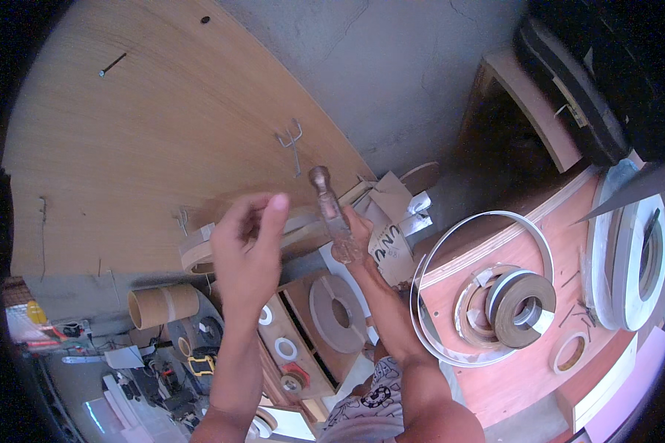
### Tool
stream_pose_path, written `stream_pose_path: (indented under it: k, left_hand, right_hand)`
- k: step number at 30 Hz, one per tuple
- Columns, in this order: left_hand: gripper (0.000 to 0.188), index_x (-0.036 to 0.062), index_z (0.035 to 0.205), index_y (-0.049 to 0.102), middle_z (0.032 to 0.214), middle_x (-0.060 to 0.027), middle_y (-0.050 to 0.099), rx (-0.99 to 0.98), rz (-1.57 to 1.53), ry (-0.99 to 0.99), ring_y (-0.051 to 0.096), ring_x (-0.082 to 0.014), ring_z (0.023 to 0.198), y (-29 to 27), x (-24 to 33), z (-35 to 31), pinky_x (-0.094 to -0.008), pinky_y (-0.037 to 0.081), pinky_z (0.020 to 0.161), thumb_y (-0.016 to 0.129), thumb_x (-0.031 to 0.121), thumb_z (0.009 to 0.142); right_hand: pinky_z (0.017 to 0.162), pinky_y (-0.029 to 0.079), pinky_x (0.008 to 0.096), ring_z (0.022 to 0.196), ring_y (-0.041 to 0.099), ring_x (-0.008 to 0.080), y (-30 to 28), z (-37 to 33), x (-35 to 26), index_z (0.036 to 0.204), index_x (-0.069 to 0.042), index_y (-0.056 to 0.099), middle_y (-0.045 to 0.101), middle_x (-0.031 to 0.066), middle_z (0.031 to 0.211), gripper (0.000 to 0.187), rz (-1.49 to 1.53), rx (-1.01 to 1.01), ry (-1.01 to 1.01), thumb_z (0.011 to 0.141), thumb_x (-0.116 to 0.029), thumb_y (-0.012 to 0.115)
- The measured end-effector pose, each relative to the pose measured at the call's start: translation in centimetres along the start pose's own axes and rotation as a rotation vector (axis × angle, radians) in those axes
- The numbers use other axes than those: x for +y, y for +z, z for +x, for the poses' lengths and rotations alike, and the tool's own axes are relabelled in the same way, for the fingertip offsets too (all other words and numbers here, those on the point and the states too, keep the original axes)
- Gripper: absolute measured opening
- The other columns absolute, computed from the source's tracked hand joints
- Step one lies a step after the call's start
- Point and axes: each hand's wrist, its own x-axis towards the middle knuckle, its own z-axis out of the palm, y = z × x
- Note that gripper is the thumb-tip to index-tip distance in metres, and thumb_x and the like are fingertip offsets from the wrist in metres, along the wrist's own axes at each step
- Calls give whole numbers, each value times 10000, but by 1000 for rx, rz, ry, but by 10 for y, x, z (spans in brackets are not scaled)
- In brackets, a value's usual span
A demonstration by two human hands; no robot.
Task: The person assembles speaker components on a wooden board using a hammer and nails. They secure circular wooden and plastic rings and a black circular base to the board, then attach metal hooks to hold the rings in place.
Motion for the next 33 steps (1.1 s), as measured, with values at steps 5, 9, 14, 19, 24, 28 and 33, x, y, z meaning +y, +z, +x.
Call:
stream_pose_path:
  k: [5,9,14,19,24,28,33]
  left_hand:
    - [194,-52,965,754,821,-143,749,-28,89,213,685,-154,718,31,-4,18,-295,538,693,825,128,946]
    - [138,-38,941,751,800,-159,730,41,161,305,698,-193,705,31,-11,22,-303,541,694,813,85,943]
    - [124,-31,918,738,791,-152,717,78,161,385,684,-204,688,35,-8,25,-317,529,674,815,65,937]
    - [115,-32,917,732,776,-154,703,66,199,399,663,-210,669,30,-11,23,-318,516,657,812,48,935]
    - [113,-34,914,727,777,-151,703,61,188,421,649,-205,658,32,-10,26,-306,503,644,811,40,933]
    - [116,-31,918,736,774,-152,705,49,190,453,639,-194,645,30,-12,26,-300,493,627,815,51,936]
    - [186,-4,1047,764,925,-150,752,75,156,439,673,-212,788,32,-23,31,-327,521,726,842,90,906]
  right_hand:
    - [601,468,359,656,609,246,15,31,11,1146,-25,655,576,85,760,421,267,201,14,902,-354,561]
    - [587,369,292,688,491,95,5,52,-30,1106,-42,580,509,-5,792,911,341,186,68,930,-919,409]
    - [610,406,273,712,518,85,23,51,11,1146,-5,612,566,15,816,901,339,90,119,965,-867,420]
    - [598,400,232,775,538,77,18,44,-8,1237,23,614,575,18,868,818,364,108,87,1032,-752,451]
    - [582,389,216,748,545,79,26,49,1,1253,47,595,566,14,863,803,496,159,-19,1047,-719,472]
    - [554,366,240,703,529,92,39,52,3,1120,9,571,527,18,781,848,441,186,71,993,-822,462]
    - [537,360,272,665,488,114,21,33,-1,989,-57,502,498,29,779,884,587,205,152,915,-936,433]
